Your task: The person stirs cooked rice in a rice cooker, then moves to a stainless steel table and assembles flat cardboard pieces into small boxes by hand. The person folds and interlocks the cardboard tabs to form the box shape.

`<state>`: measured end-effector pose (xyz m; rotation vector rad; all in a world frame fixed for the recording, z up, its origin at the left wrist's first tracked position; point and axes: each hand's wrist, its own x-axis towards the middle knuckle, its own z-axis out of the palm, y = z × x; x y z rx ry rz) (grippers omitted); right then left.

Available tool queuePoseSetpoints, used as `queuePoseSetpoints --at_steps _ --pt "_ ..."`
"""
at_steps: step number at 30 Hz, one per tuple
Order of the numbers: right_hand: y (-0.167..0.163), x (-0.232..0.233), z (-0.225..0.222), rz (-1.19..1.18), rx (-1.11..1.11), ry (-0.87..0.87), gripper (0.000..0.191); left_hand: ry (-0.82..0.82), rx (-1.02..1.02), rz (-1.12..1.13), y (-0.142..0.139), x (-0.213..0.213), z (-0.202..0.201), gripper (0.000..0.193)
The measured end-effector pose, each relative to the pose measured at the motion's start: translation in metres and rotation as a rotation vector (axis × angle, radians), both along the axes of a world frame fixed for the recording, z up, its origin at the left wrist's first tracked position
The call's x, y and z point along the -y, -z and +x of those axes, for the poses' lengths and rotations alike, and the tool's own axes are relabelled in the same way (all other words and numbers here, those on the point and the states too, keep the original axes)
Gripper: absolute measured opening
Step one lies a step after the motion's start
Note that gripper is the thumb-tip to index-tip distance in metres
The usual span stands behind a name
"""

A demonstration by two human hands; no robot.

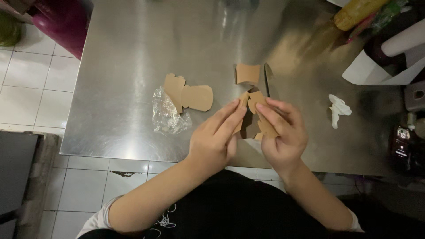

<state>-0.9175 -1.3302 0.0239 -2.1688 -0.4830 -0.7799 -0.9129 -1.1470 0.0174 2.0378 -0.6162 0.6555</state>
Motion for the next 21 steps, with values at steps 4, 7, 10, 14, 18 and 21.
queuePoseSetpoints --at_steps 4,7,10,14,18,21 --pt "-0.006 -0.003 0.002 -0.048 -0.051 -0.030 0.045 -0.016 0.107 0.059 -0.004 -0.005 0.001 0.044" --pt "-0.013 -0.005 0.002 -0.196 -0.102 0.047 0.042 -0.014 0.140 0.073 -0.006 -0.006 0.003 0.041" --pt "-0.018 -0.008 0.001 -0.203 -0.078 0.051 0.043 -0.023 0.150 0.089 -0.007 -0.006 0.004 0.038" --pt "-0.021 -0.009 0.002 -0.204 -0.044 0.032 0.046 -0.023 0.157 0.089 -0.006 -0.007 0.004 0.036" --pt "-0.022 -0.009 0.001 -0.199 -0.064 0.027 0.049 -0.012 0.150 0.081 -0.006 -0.008 0.004 0.036" --pt "-0.023 -0.008 0.001 -0.162 -0.065 0.010 0.050 -0.048 0.158 0.134 -0.007 -0.007 0.005 0.034"
